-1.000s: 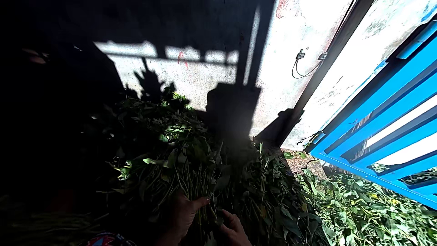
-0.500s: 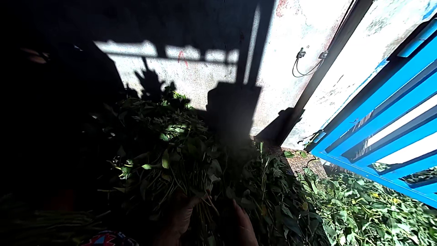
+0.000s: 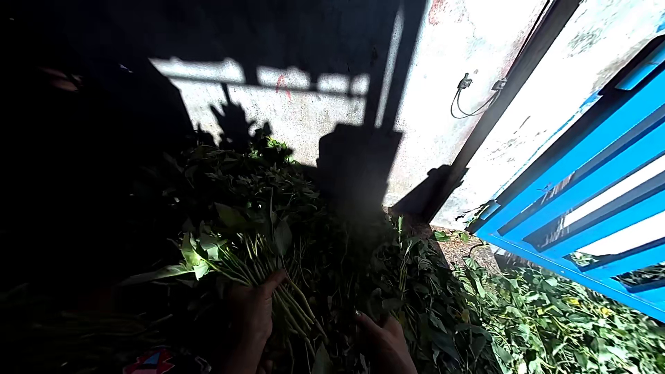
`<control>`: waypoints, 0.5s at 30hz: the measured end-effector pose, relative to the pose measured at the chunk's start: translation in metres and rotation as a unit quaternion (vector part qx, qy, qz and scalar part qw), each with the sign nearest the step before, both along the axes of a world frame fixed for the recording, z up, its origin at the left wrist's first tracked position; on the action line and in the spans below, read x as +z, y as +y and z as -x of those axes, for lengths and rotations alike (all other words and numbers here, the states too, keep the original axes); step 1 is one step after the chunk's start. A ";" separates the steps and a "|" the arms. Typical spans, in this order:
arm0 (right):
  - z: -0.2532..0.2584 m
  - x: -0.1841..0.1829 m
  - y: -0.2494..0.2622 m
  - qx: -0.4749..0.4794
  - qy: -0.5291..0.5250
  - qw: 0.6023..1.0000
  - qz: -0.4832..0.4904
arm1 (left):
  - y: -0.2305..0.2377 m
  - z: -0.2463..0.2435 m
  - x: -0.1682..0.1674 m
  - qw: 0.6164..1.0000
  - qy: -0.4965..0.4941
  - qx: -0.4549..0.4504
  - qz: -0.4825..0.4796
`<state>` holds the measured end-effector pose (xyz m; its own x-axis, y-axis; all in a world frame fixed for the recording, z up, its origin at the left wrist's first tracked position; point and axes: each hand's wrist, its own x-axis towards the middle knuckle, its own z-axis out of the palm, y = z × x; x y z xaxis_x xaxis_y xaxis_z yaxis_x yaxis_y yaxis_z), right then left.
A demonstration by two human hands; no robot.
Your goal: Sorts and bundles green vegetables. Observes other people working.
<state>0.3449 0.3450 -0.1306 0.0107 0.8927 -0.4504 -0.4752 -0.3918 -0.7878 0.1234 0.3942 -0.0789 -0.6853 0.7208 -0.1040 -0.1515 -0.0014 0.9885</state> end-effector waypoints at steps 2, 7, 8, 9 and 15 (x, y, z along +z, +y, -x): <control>0.011 0.008 0.004 -0.014 -0.011 0.999 -0.040 | -0.009 -0.014 -0.005 0.999 0.002 -0.046 0.004; 0.049 0.018 0.022 0.044 -0.075 0.984 -0.157 | -0.024 -0.043 -0.014 0.992 0.030 -0.124 0.009; 0.054 0.016 0.026 0.030 -0.048 0.985 -0.164 | -0.026 -0.046 -0.014 0.992 0.022 -0.125 0.000; 0.058 0.014 0.028 0.015 -0.010 0.986 -0.168 | -0.026 -0.047 -0.014 0.992 0.007 -0.125 -0.004; 0.041 0.009 0.008 0.028 0.149 0.977 -0.147 | -0.011 -0.024 -0.010 0.998 -0.053 -0.028 -0.007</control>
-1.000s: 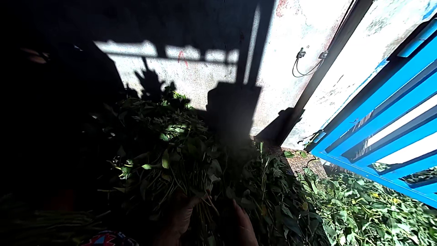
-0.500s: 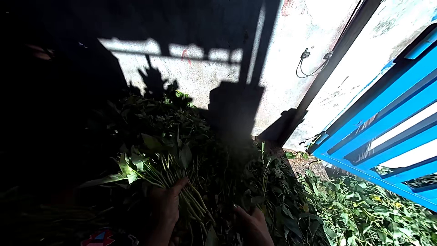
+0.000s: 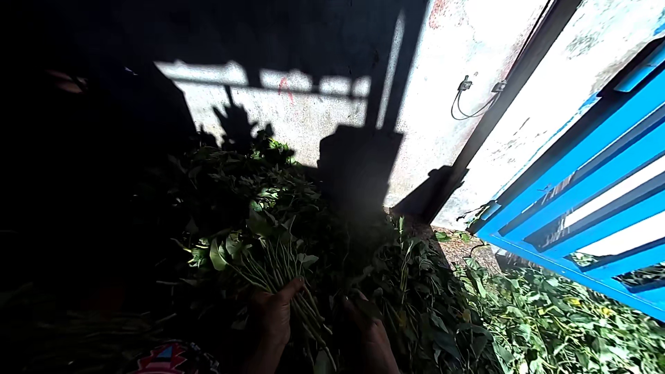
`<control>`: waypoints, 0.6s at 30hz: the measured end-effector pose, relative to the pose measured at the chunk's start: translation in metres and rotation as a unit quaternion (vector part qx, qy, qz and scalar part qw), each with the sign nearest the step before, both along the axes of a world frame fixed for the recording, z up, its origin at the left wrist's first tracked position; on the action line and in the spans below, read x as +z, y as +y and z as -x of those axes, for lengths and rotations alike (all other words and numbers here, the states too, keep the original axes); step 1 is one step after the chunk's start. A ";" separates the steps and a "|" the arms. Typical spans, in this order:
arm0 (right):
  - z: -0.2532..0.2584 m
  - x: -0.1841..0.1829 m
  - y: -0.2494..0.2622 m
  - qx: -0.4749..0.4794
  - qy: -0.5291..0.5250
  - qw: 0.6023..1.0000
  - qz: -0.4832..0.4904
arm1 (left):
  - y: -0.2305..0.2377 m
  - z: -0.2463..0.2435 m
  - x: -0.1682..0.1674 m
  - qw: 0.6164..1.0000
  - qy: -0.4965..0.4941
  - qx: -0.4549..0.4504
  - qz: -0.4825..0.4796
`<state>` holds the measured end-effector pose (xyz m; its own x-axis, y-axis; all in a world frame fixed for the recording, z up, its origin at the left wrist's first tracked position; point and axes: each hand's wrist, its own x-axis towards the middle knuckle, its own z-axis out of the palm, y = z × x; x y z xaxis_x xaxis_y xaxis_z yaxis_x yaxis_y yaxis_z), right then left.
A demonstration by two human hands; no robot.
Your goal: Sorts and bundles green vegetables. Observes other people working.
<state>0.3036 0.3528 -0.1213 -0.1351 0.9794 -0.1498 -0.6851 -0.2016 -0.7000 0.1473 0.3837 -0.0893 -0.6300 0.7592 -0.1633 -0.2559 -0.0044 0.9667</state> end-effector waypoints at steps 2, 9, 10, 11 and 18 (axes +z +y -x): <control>-0.025 -0.005 -0.005 0.029 -0.062 0.998 -0.007 | 0.008 0.016 0.004 0.999 -0.001 0.032 -0.002; -0.076 -0.017 -0.004 0.251 -0.558 0.789 -0.057 | 0.005 0.016 0.009 1.000 0.018 0.022 -0.013; -0.067 -0.017 -0.006 0.222 -0.512 0.827 -0.072 | 0.004 0.013 0.008 1.000 0.020 0.019 -0.012; -0.058 -0.016 -0.008 0.204 -0.457 0.862 -0.078 | 0.004 0.012 0.008 1.000 0.021 0.019 -0.010; -0.030 -0.032 -0.014 0.141 -0.332 0.932 -0.012 | 0.002 0.015 0.011 0.999 0.019 0.008 -0.026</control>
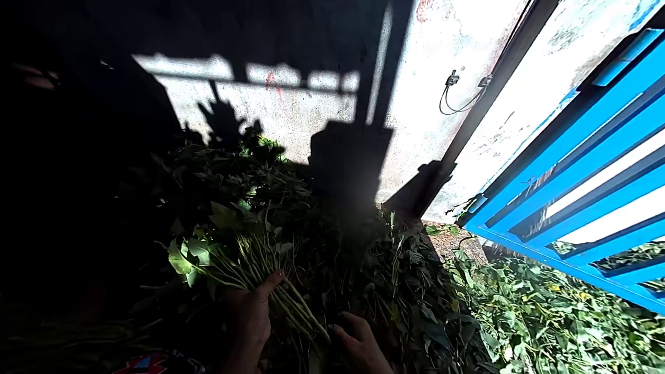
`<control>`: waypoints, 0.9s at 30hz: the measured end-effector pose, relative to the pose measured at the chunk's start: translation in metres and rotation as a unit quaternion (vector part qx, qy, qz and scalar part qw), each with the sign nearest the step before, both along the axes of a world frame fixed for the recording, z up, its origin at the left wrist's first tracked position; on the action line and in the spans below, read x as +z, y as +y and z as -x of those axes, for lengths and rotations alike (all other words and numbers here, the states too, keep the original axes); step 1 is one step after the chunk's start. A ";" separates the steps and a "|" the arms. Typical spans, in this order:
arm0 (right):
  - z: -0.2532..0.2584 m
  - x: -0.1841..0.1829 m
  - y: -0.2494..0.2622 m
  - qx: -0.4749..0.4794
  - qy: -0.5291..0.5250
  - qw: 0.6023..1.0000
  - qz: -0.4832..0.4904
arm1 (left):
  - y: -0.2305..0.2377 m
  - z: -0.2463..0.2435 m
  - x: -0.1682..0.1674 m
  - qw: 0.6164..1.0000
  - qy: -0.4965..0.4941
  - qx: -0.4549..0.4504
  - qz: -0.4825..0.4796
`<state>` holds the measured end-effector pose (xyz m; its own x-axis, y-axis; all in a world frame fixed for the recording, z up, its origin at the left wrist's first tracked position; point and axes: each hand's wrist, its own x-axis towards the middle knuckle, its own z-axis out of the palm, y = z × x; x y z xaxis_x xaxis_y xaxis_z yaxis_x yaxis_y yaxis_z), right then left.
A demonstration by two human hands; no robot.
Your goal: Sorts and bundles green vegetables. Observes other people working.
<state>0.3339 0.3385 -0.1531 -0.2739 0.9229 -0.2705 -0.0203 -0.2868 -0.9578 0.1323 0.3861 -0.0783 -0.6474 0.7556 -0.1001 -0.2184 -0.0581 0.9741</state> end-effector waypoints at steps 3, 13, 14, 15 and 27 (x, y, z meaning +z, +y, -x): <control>0.005 0.006 -0.001 -0.021 0.026 0.998 0.044 | 0.000 -0.001 0.002 1.000 0.002 0.001 -0.008; 0.015 -0.004 0.000 -0.004 0.056 0.997 0.055 | -0.003 -0.013 0.002 0.999 0.042 0.000 -0.025; 0.016 -0.005 0.001 -0.011 0.047 0.995 0.082 | -0.004 -0.015 0.001 0.998 0.043 0.003 -0.036; 0.017 -0.007 0.002 -0.023 0.034 0.993 0.108 | -0.006 -0.018 0.002 0.998 0.046 0.009 -0.048; -0.090 -0.091 0.088 -0.214 -0.504 0.825 0.145 | -0.005 0.011 0.020 0.995 -0.081 0.057 0.011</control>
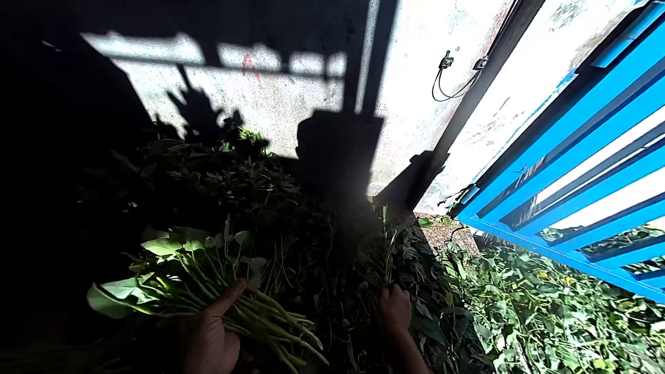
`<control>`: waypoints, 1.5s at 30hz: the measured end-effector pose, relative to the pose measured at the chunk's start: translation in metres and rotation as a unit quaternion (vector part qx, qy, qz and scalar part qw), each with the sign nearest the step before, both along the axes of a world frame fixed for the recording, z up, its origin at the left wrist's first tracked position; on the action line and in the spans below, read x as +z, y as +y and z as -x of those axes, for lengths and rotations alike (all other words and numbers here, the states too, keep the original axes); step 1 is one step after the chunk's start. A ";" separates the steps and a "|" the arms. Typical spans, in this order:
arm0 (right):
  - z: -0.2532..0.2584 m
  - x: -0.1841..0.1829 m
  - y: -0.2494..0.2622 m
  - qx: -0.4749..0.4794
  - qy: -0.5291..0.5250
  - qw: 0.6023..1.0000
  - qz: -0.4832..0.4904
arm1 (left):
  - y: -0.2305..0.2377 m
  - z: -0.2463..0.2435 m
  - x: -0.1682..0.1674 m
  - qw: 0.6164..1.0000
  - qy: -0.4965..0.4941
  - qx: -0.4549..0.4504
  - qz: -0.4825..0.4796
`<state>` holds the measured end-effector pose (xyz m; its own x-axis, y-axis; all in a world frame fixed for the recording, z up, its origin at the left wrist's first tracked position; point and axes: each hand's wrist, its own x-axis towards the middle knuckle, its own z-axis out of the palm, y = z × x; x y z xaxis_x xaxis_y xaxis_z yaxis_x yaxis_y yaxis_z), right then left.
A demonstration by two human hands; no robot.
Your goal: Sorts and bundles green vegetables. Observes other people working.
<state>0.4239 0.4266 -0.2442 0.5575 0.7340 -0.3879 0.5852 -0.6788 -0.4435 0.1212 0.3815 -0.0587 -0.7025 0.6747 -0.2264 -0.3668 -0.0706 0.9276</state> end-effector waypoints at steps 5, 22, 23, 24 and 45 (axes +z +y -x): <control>-0.038 -0.039 0.029 0.029 -0.019 0.995 0.097 | -0.006 -0.007 0.011 0.997 0.045 -0.015 -0.057; -0.009 0.007 -0.014 -0.143 0.309 0.931 -0.133 | -0.015 -0.025 0.003 0.968 -0.066 -0.244 0.008; -0.004 0.022 -0.018 -0.140 0.298 0.928 -0.174 | -0.013 -0.025 0.001 0.968 -0.066 -0.243 0.008; 0.004 0.040 -0.024 -0.137 0.290 0.920 -0.225 | -0.013 -0.026 -0.001 0.969 -0.067 -0.238 0.011; 0.130 0.066 -0.128 0.242 0.442 0.799 -0.328 | -0.009 -0.027 -0.030 0.966 0.087 -0.242 0.006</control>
